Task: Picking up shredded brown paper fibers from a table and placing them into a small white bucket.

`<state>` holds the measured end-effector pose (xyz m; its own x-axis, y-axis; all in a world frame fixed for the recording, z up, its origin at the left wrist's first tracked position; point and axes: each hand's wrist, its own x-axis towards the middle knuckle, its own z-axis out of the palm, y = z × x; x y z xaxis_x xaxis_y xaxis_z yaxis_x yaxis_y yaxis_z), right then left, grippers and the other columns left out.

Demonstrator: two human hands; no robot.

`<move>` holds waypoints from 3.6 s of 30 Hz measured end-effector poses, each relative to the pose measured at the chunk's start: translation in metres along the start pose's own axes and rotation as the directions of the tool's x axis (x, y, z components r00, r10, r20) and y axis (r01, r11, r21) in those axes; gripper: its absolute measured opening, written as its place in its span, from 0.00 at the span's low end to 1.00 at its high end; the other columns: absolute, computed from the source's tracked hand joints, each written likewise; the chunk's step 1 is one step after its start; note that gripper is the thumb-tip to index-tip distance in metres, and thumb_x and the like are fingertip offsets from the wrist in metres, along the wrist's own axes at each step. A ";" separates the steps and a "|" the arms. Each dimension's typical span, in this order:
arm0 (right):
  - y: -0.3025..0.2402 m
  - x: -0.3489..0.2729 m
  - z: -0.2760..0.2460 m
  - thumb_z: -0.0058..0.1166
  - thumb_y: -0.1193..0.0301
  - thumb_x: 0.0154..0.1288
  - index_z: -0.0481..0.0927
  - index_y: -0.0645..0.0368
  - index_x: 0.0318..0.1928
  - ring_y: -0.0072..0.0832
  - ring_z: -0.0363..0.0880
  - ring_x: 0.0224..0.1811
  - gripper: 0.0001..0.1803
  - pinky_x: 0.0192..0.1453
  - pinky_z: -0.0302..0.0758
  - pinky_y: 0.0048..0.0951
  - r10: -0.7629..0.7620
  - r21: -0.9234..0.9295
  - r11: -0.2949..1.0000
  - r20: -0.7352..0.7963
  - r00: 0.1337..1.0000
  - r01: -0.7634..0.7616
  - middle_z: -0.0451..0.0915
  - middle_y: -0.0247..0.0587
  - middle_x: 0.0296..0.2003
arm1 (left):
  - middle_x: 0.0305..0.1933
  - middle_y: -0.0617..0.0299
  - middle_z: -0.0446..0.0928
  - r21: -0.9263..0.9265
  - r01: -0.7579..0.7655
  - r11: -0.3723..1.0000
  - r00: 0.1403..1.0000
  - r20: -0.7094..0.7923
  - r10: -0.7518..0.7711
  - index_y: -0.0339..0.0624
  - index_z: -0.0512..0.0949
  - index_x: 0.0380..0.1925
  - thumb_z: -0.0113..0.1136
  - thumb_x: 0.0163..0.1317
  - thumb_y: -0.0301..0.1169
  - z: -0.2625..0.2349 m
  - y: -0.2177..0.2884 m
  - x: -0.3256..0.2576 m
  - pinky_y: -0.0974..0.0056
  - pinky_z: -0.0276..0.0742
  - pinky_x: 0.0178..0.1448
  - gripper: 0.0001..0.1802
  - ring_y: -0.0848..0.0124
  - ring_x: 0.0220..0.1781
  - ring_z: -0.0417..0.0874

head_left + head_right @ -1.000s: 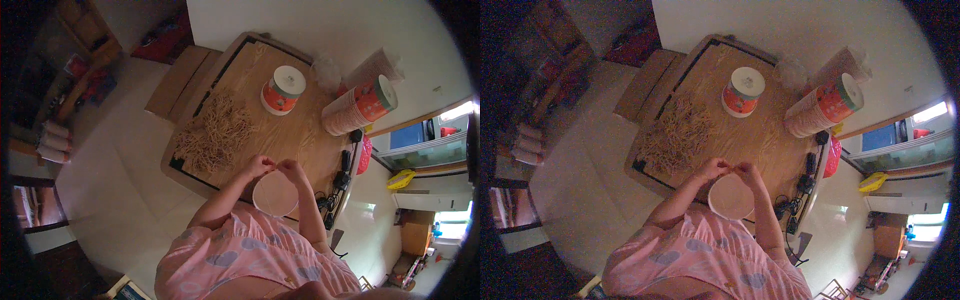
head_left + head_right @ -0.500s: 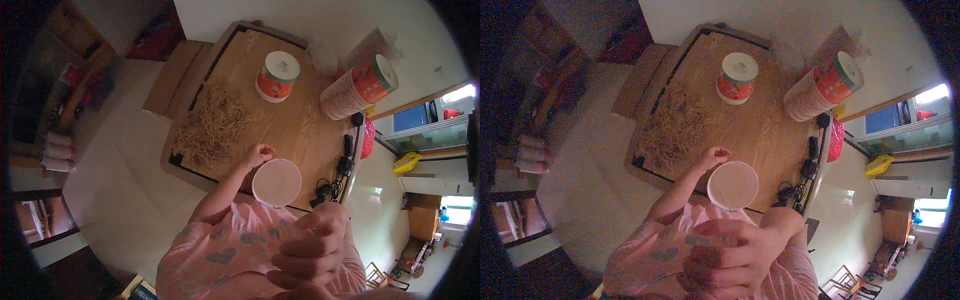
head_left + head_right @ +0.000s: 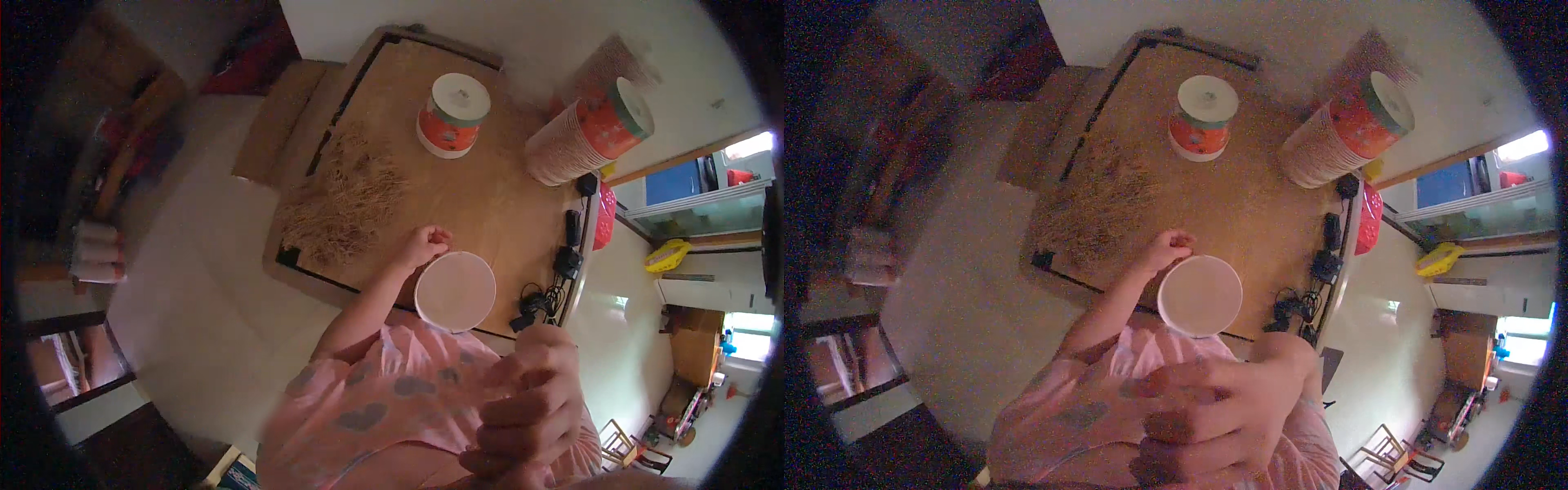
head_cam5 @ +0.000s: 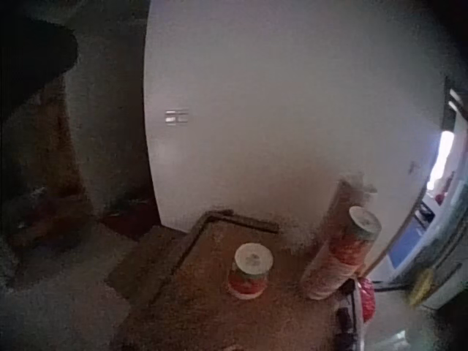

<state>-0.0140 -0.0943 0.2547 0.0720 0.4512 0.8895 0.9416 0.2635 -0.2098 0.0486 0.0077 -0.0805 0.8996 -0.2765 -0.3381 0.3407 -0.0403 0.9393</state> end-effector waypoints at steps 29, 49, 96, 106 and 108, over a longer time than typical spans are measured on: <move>0.011 -0.043 -0.010 0.44 0.78 0.54 0.73 0.65 0.31 0.22 0.71 0.30 0.06 0.34 0.69 0.23 0.899 0.220 0.431 -0.190 0.395 -0.875 0.73 0.41 0.30 | 0.28 0.66 0.75 -0.194 0.023 0.981 0.999 0.037 -0.016 0.40 0.75 0.35 0.58 0.45 0.23 0.002 0.000 0.000 0.71 0.73 0.36 0.13 0.77 0.31 0.75; 0.108 -0.281 0.033 0.55 0.71 0.51 0.78 0.63 0.29 0.18 0.71 0.27 0.07 0.32 0.69 0.22 0.985 -0.059 -0.137 0.096 -0.142 -0.989 0.76 0.34 0.22 | 0.33 0.64 0.76 -0.096 0.002 0.995 0.999 0.054 0.003 0.40 0.75 0.37 0.59 0.44 0.19 0.000 0.007 0.003 0.69 0.73 0.41 0.16 0.75 0.35 0.76; 0.103 -0.290 0.050 0.54 0.74 0.53 0.72 0.61 0.25 0.16 0.69 0.28 0.05 0.32 0.67 0.20 1.000 0.227 -0.004 0.005 -0.003 -0.974 0.72 0.29 0.22 | 0.19 0.62 0.64 -0.056 -0.998 -0.014 -0.018 0.075 0.997 0.38 0.71 0.22 0.50 0.52 0.33 0.032 0.286 -0.175 0.70 0.65 0.16 0.09 0.74 0.16 0.67; 0.092 -0.276 0.048 0.53 0.70 0.56 0.73 0.60 0.28 0.20 0.70 0.27 0.06 0.34 0.69 0.21 0.910 0.969 -0.246 0.232 -0.344 0.005 0.74 0.31 0.23 | 0.33 0.54 0.74 0.200 -0.667 0.718 0.745 0.192 0.639 0.39 0.72 0.35 0.52 0.50 0.27 0.012 0.229 -0.073 0.60 0.72 0.36 0.10 0.60 0.36 0.76; 0.105 -0.311 0.048 0.52 0.72 0.54 0.74 0.62 0.31 0.19 0.69 0.27 0.06 0.33 0.69 0.23 1.000 0.160 0.014 -0.022 0.011 -0.987 0.75 0.32 0.24 | 0.32 0.53 0.76 0.277 -0.488 0.828 0.863 0.014 0.504 0.39 0.73 0.35 0.52 0.52 0.28 0.007 0.174 -0.021 0.61 0.72 0.39 0.09 0.60 0.36 0.77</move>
<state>0.0468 -0.1659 -0.0637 0.9492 0.2498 -0.1913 -0.1105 -0.3047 -0.9460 0.0874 -0.0008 0.0907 0.9447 -0.2723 0.1826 -0.2326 -0.1642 0.9586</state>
